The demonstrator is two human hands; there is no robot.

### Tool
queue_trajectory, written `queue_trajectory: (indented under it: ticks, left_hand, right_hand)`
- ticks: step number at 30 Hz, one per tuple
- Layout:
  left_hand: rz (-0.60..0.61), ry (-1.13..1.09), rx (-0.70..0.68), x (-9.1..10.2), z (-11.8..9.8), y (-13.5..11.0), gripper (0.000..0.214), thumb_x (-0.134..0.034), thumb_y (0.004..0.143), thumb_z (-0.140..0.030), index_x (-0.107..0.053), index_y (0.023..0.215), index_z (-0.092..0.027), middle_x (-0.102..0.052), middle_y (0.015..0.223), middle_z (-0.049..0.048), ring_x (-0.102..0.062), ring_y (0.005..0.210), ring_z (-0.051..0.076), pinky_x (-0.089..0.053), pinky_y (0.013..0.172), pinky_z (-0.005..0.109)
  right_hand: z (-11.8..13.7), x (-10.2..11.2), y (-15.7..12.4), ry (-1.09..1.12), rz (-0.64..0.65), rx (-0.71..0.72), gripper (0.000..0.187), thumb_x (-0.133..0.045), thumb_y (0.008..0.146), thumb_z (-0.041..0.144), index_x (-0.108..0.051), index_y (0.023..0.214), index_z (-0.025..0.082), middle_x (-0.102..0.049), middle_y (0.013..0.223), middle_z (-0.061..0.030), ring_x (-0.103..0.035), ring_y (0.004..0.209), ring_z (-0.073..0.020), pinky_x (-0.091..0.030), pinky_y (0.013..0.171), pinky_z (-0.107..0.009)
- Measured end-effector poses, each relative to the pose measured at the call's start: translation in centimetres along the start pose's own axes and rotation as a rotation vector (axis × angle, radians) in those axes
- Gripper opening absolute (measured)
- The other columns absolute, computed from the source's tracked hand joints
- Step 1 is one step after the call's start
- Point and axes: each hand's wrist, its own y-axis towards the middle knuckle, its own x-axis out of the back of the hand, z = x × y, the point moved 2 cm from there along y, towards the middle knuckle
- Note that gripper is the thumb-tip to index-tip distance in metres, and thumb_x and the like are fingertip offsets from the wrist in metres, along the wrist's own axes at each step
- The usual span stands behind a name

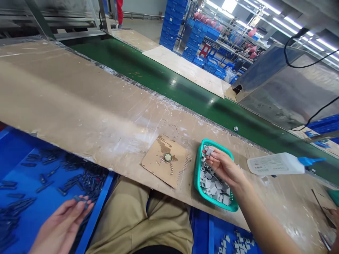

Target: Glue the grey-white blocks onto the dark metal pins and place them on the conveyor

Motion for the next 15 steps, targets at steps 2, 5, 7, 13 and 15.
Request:
queue_trajectory:
  ticks: [2, 5, 7, 13, 15]
  left_hand:
    - [0.112, -0.129, 0.094, -1.5, 0.9, -0.6, 0.018, -0.080, 0.059, -0.008, -0.064, 0.058, -0.017, -0.068, 0.060, -0.0050, -0.065, 0.063, 0.010, -0.057, 0.062, 0.015]
    - [0.299, -0.227, 0.129, -4.1, 2.2, -2.2, 0.039, -0.092, 0.032, -0.022, -0.070, 0.063, -0.015, -0.070, 0.065, -0.0011, -0.066, 0.064, 0.012, -0.057, 0.061, 0.012]
    - [0.392, -0.242, 0.155, -5.7, 2.8, -3.4, 0.040, -0.092, 0.033, -0.028, -0.071, 0.064, -0.013, -0.070, 0.068, 0.0021, -0.067, 0.068, 0.013, -0.057, 0.064, 0.013]
    - [0.592, -0.228, 0.280, -8.9, 3.6, -5.8, 0.032, -0.088, 0.051, -0.024, -0.072, 0.075, -0.011, -0.070, 0.075, 0.0050, -0.066, 0.075, 0.013, -0.058, 0.073, 0.019]
    - [0.642, -0.243, 0.312, -9.2, 3.8, -6.0, 0.027, -0.085, 0.056, -0.022, -0.072, 0.076, -0.011, -0.071, 0.077, 0.0053, -0.067, 0.078, 0.014, -0.058, 0.074, 0.021]
  right_hand:
    - [0.0, -0.9, 0.2, -0.035, 0.024, -0.017, 0.021, -0.074, 0.069, 0.033, -0.068, 0.085, 0.021, -0.069, 0.087, -0.0053, -0.057, 0.064, -0.0107, -0.049, 0.057, -0.021]
    - [0.4, -2.4, 0.4, -0.220, 0.027, 0.053, 0.022, -0.073, 0.071, 0.034, -0.067, 0.087, 0.020, -0.070, 0.083, -0.0050, -0.061, 0.066, -0.0129, -0.051, 0.063, -0.025]
    - [0.7, -3.7, 0.4, -0.423, 0.040, 0.156, 0.022, -0.073, 0.071, 0.035, -0.065, 0.085, 0.020, -0.070, 0.081, -0.0050, -0.063, 0.069, -0.0158, -0.052, 0.066, -0.028]
    - [0.2, -7.5, 0.9, -1.118, 0.195, 0.550, 0.018, -0.060, 0.082, 0.032, -0.070, 0.093, 0.022, -0.071, 0.088, -0.0070, -0.064, 0.074, -0.0208, -0.052, 0.071, -0.035]
    - [-0.3, -8.3, 1.3, -1.183, 0.280, 0.638, 0.019, -0.057, 0.085, 0.030, -0.070, 0.096, 0.023, -0.070, 0.089, -0.0078, -0.064, 0.080, -0.0222, -0.053, 0.073, -0.036]
